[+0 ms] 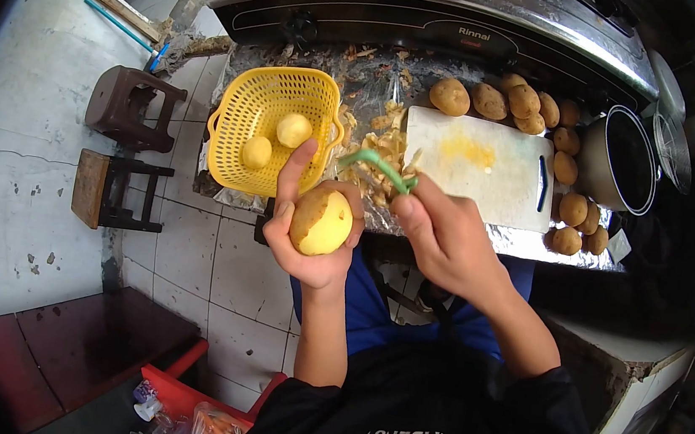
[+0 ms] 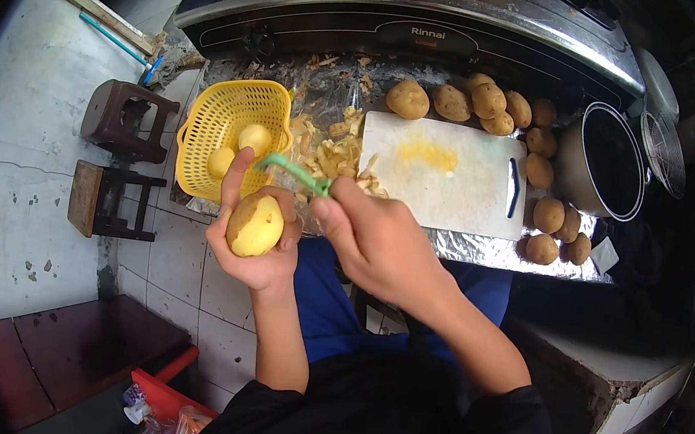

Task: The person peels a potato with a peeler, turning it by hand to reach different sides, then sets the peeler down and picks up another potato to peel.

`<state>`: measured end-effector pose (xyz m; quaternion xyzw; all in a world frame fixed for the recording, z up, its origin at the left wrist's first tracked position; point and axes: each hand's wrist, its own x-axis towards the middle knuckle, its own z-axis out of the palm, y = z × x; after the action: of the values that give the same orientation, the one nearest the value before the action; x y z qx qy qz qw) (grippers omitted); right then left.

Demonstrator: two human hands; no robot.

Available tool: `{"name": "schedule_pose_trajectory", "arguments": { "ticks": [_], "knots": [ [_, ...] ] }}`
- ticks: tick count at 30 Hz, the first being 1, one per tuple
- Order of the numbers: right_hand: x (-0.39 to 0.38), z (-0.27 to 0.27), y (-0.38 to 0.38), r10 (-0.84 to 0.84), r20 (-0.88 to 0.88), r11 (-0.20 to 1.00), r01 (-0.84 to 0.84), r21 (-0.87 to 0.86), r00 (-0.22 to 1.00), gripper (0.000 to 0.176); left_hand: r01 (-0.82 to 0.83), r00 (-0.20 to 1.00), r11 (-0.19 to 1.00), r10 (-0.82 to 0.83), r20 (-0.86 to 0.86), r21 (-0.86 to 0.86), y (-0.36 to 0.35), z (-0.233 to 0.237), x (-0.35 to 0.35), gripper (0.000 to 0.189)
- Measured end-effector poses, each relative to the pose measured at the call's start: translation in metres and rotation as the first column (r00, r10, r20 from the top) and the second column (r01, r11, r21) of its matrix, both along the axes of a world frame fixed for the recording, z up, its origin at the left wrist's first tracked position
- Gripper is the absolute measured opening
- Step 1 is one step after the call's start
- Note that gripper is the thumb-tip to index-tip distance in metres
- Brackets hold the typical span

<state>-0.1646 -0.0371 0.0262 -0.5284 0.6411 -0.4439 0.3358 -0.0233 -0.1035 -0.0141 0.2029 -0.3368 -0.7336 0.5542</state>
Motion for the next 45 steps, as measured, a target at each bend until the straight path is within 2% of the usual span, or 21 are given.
{"name": "schedule_pose_trajectory", "arguments": {
  "ticks": [2, 5, 9, 11, 14, 18, 20, 23, 27, 29, 30, 31, 32, 34, 37, 38, 40, 42, 43, 44, 45],
  "knots": [
    [0.012, 0.006, 0.020, 0.094, -0.373, 0.982, -0.147, -0.117, 0.923, 0.030, -0.024, 0.995, 0.999, 0.027, -0.094, 0.035, 0.003, 0.001, -0.001, 0.072],
    [0.020, 0.011, 0.030, 0.118, -0.471, 0.973, -0.197, -0.123, 0.874, 0.029, -0.104, 0.994, 0.993, 0.106, 0.024, -0.056, 0.009, 0.007, -0.002, 0.070],
    [0.023, 0.015, 0.034, 0.097, -0.501, 0.969, -0.198, -0.151, 0.860, 0.030, -0.109, 0.994, 0.991, 0.111, 0.020, -0.073, 0.016, 0.014, 0.000, 0.070],
    [0.022, 0.015, 0.033, 0.062, -0.477, 0.969, -0.168, -0.183, 0.877, 0.029, -0.100, 0.994, 0.969, 0.109, 0.029, -0.228, 0.017, 0.011, 0.003, 0.070],
    [0.021, 0.018, 0.033, 0.029, -0.489, 0.972, -0.139, -0.191, 0.872, 0.028, -0.209, 0.953, 0.953, 0.249, 0.171, -0.219, 0.025, 0.015, 0.000, 0.070],
    [0.020, 0.024, 0.034, 0.012, -0.513, 0.967, -0.141, -0.213, 0.858, 0.028, -0.229, 0.954, 0.953, 0.260, 0.147, -0.196, 0.030, 0.027, 0.000, 0.071],
    [0.019, 0.026, 0.033, 0.018, -0.542, 0.968, -0.151, -0.202, 0.840, 0.029, -0.157, 0.952, 0.955, 0.213, 0.219, -0.250, 0.029, 0.025, 0.009, 0.072],
    [0.021, 0.026, 0.029, 0.008, -0.588, 0.970, -0.148, -0.191, 0.809, 0.030, -0.232, 0.943, 0.941, 0.280, 0.181, -0.247, 0.025, 0.028, 0.004, 0.074],
    [0.029, 0.024, 0.022, -0.066, -0.618, 0.966, -0.104, -0.236, 0.783, 0.031, -0.161, 0.948, 0.939, 0.233, 0.218, -0.304, 0.022, 0.031, 0.002, 0.076],
    [0.030, 0.020, 0.018, -0.086, -0.611, 0.969, -0.075, -0.234, 0.787, 0.031, -0.297, 0.937, 0.936, 0.323, 0.132, -0.187, 0.021, 0.033, -0.008, 0.079],
    [0.030, 0.018, 0.015, -0.106, -0.607, 0.971, -0.050, -0.234, 0.788, 0.031, -0.297, 0.937, 0.937, 0.323, 0.133, -0.186, 0.018, 0.030, -0.003, 0.079],
    [0.027, 0.013, 0.011, -0.106, -0.607, 0.971, -0.049, -0.234, 0.787, 0.031, -0.147, 0.962, 0.961, 0.194, 0.194, -0.234, 0.015, 0.024, 0.006, 0.080],
    [0.024, 0.007, 0.005, -0.126, -0.549, 0.970, -0.013, -0.243, 0.826, 0.030, 0.007, 0.963, 0.962, 0.066, 0.260, -0.272, 0.012, 0.020, 0.010, 0.081],
    [0.018, 0.003, -0.004, -0.140, -0.491, 0.968, 0.014, -0.251, 0.860, 0.029, -0.058, 0.954, 0.965, 0.128, 0.271, -0.254, 0.012, 0.020, 0.004, 0.082],
    [0.014, 0.012, -0.005, -0.015, -0.041, 0.998, 0.012, -0.068, 0.999, 0.033, -0.039, 0.954, 0.970, 0.107, 0.279, -0.240, 0.010, 0.021, 0.003, 0.080],
    [0.015, 0.010, -0.005, -0.012, -0.042, 0.998, 0.009, -0.065, 0.999, 0.033, -0.114, 0.953, 0.974, 0.163, 0.254, -0.197, 0.010, 0.023, -0.002, 0.079],
    [0.016, 0.002, -0.003, 0.210, 0.056, 0.964, -0.197, -0.178, 0.976, 0.038, -0.183, 0.948, 0.972, 0.214, 0.234, -0.148, 0.013, 0.030, -0.011, 0.078],
    [0.021, -0.005, -0.003, 0.216, 0.128, 0.973, -0.203, -0.107, 0.968, 0.033, -0.238, 0.940, 0.966, 0.256, 0.226, -0.103, 0.015, 0.036, -0.014, 0.077],
    [0.026, -0.010, -0.005, 0.140, 0.297, 0.985, -0.102, -0.139, 0.945, 0.029, -0.049, 0.989, 0.993, 0.064, 0.136, -0.111, 0.011, 0.024, 0.000, 0.076],
    [0.029, -0.013, -0.006, 0.068, 0.460, 0.988, 0.003, -0.152, 0.885, 0.025, -0.051, 0.988, 0.992, 0.066, 0.137, -0.112, 0.011, 0.020, 0.002, 0.076],
    [0.027, -0.014, -0.007, 0.080, 0.470, 0.991, -0.021, -0.129, 0.879, 0.022, -0.040, 0.990, 0.993, 0.055, 0.130, -0.113, 0.011, 0.019, 0.002, 0.075]
  ]
}}
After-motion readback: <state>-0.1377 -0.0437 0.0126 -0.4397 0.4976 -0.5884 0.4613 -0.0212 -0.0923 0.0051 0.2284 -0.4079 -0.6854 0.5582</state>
